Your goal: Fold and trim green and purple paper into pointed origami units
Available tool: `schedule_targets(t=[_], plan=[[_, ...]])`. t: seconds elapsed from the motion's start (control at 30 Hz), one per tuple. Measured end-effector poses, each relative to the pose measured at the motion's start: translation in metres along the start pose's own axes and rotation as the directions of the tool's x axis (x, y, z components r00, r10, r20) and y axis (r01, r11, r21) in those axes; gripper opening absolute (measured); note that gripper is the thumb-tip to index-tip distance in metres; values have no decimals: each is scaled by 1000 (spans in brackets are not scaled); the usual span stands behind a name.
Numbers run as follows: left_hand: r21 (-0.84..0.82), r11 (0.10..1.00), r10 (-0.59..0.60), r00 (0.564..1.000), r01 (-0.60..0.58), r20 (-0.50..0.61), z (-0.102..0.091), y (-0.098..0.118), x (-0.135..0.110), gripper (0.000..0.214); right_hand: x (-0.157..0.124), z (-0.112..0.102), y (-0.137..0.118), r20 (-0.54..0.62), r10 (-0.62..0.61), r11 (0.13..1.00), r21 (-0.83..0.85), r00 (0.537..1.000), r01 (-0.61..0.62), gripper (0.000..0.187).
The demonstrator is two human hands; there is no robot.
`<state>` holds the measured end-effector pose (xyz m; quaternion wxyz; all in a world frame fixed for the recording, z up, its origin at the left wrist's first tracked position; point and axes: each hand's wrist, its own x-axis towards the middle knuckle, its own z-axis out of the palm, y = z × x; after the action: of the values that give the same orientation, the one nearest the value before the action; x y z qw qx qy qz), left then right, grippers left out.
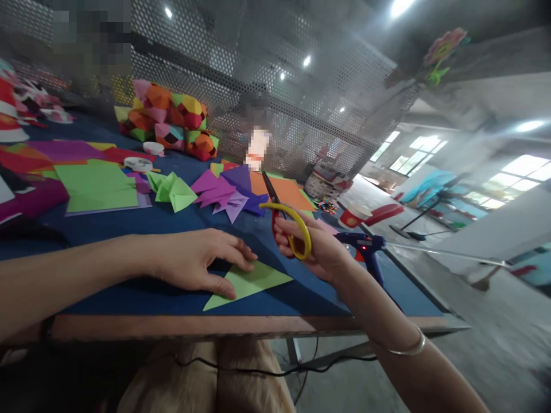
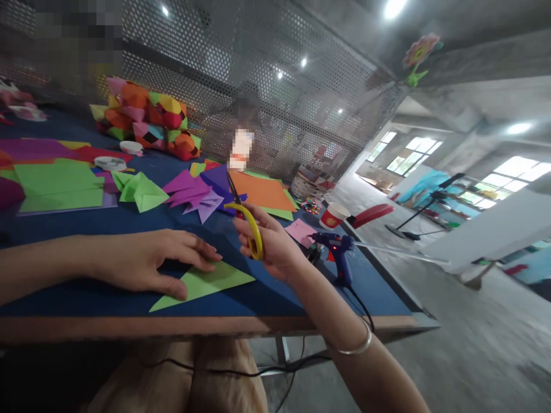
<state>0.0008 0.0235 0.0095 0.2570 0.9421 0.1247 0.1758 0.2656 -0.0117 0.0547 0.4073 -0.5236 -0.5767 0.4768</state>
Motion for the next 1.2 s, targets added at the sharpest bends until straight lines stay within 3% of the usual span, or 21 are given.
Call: schedule_targets(t=[0.1,0.27,0.37,0.5,0.57,0.63,0.73,0.9,1.07,1.2], plan=[[56,998,-20,1000,20,-3,1,1,0,48,-7,2,4,90,23,976,215,996,-42,51],[114,992,-45,997,51,-58,3,3,3,63,-18,-2,9,34,15,972,235,999,-23,46],[158,988,17,996,-2,-90,4,4,2,47,-28,5,9,20,-14,952,306,1000,7,46],[201,975,114,987,-90,-115,5,7,-2,15,-38,31,14,82,-42,924,383,996,7,49],[156,984,105,989,-87,-107,4,9,-2,15,-40,45,20,143,-47,918,397,989,-14,54],[63,993,100,992,-95,-73,4,11,-1,27,-41,57,27,198,-58,916,401,978,-27,56],[-44,994,95,993,-98,-67,3,11,0,32,-38,62,33,213,-88,932,364,973,5,55],[-48,997,47,993,-53,-110,4,8,-2,16,-33,50,31,243,-55,978,211,968,3,52],[0,1000,24,995,-24,-97,6,6,-4,11,-34,31,33,178,-23,989,151,984,-4,39],[-3,998,56,992,-57,-117,8,5,-6,8,-32,10,36,144,5,996,88,990,-18,43]])
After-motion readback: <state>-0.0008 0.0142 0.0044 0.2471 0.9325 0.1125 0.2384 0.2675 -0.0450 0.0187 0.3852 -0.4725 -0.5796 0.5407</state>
